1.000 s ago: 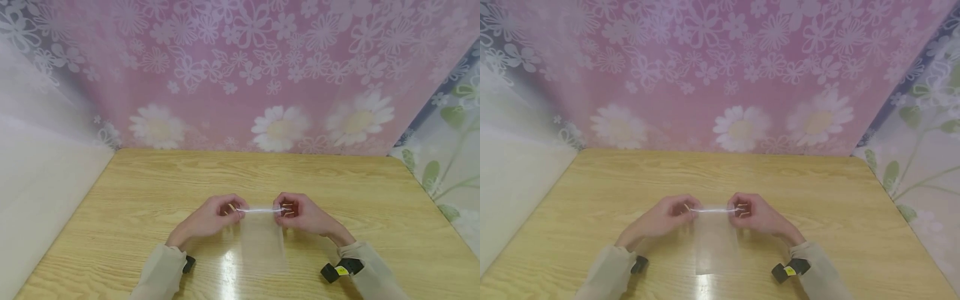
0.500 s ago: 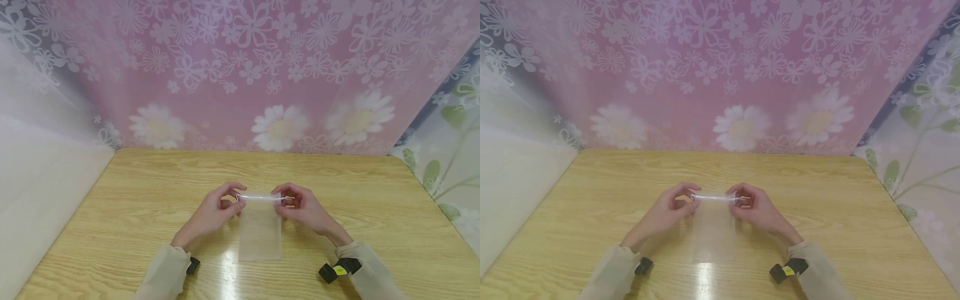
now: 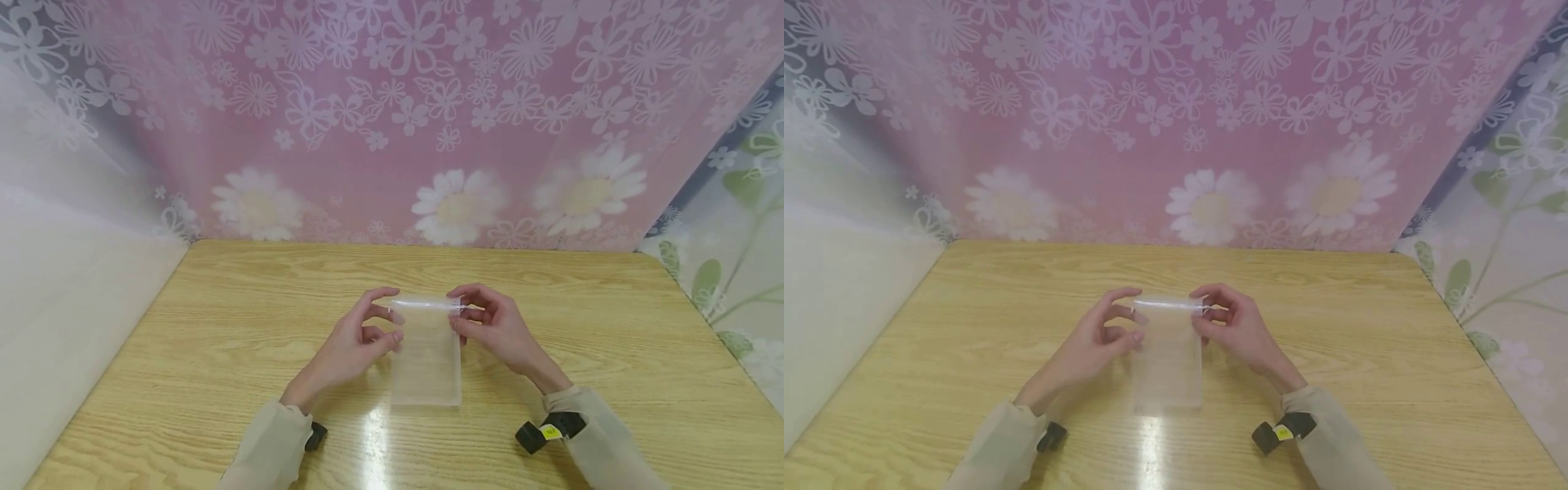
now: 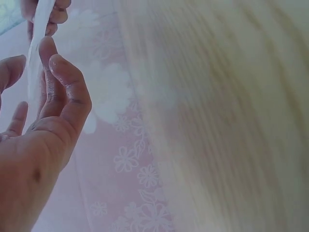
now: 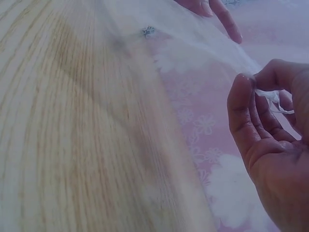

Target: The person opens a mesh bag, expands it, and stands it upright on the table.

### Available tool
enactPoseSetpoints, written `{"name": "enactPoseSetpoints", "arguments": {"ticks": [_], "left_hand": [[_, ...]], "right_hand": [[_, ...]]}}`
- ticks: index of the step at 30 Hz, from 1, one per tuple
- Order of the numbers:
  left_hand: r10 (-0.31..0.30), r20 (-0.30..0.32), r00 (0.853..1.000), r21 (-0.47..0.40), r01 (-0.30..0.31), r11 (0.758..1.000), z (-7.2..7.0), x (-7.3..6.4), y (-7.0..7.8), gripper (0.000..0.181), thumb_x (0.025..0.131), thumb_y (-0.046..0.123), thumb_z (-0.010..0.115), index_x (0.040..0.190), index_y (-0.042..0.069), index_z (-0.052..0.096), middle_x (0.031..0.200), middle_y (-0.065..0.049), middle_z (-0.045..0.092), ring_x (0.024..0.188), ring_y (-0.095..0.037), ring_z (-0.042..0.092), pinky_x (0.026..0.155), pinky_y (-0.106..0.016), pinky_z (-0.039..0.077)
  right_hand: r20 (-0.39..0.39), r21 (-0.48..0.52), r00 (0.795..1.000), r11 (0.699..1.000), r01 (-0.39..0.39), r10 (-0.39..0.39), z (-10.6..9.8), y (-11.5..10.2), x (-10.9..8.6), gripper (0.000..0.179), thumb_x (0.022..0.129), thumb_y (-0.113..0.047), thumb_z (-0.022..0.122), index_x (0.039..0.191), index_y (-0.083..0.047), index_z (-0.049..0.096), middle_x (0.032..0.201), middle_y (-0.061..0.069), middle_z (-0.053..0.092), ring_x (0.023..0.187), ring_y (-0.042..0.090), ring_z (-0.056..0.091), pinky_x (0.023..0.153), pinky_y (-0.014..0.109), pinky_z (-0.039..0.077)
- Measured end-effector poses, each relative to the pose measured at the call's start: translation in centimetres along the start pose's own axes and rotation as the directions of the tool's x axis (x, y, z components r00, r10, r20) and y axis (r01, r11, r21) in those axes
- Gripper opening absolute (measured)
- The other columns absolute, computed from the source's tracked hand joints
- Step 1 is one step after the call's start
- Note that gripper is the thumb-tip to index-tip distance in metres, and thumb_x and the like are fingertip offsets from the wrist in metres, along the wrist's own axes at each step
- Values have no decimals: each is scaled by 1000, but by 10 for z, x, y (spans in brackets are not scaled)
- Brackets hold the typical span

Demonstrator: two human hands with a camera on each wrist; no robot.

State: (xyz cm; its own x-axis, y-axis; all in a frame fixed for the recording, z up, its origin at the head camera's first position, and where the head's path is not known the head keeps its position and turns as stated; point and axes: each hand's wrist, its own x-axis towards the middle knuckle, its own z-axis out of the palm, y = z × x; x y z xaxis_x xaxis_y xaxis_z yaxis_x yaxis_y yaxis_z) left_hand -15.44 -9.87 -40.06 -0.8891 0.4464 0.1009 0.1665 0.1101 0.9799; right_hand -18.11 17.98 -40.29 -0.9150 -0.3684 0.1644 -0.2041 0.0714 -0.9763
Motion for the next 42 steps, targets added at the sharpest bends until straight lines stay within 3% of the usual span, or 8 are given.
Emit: {"name": "enactPoseSetpoints", "arguments": {"ticks": [10,17,21,28,36,42], "left_hand": [[-18,11,1000,1,18,1000,2,-3,0,49,99,4,63,144,20,51,119,-13,65,85,-22,74,83,-47,61],[-16,24,1000,20,15,1000,3,-5,1,34,100,2,60,132,12,60,111,-14,66,82,-22,72,82,-53,60],[-17,-1,1000,40,17,999,4,-4,1,31,100,3,61,128,13,63,110,-12,67,80,-20,71,80,-50,61],[-28,-67,997,66,33,997,7,-1,1,27,100,12,65,126,17,65,110,-8,67,76,-16,70,69,-23,53],[-21,-144,989,20,24,1000,12,4,0,28,100,11,65,127,17,66,109,-9,66,74,-14,68,61,-19,47],[-22,-152,988,6,23,1000,12,5,1,29,100,10,65,128,17,65,109,-9,66,76,-17,68,62,-20,48]], "right_hand": [[-27,25,1000,1000,12,-11,-1,-3,4,39,90,8,69,127,4,56,100,3,56,76,9,68,61,32,61],[-35,38,999,999,22,-21,-2,-4,6,41,90,8,69,129,5,56,101,4,57,78,9,68,60,33,61],[-35,47,999,998,35,-34,-2,-4,7,44,90,8,69,131,5,54,102,2,59,78,9,68,61,33,61],[-43,52,997,997,60,-58,-3,-5,7,48,91,7,70,135,-6,58,110,4,62,85,9,70,64,35,62],[-28,49,999,998,33,-31,-4,-7,5,55,91,6,70,142,-2,51,114,5,62,89,11,71,68,36,64],[9,31,1000,999,21,-22,-5,-6,0,60,91,5,71,145,0,47,116,6,63,89,13,71,68,38,63]]}}
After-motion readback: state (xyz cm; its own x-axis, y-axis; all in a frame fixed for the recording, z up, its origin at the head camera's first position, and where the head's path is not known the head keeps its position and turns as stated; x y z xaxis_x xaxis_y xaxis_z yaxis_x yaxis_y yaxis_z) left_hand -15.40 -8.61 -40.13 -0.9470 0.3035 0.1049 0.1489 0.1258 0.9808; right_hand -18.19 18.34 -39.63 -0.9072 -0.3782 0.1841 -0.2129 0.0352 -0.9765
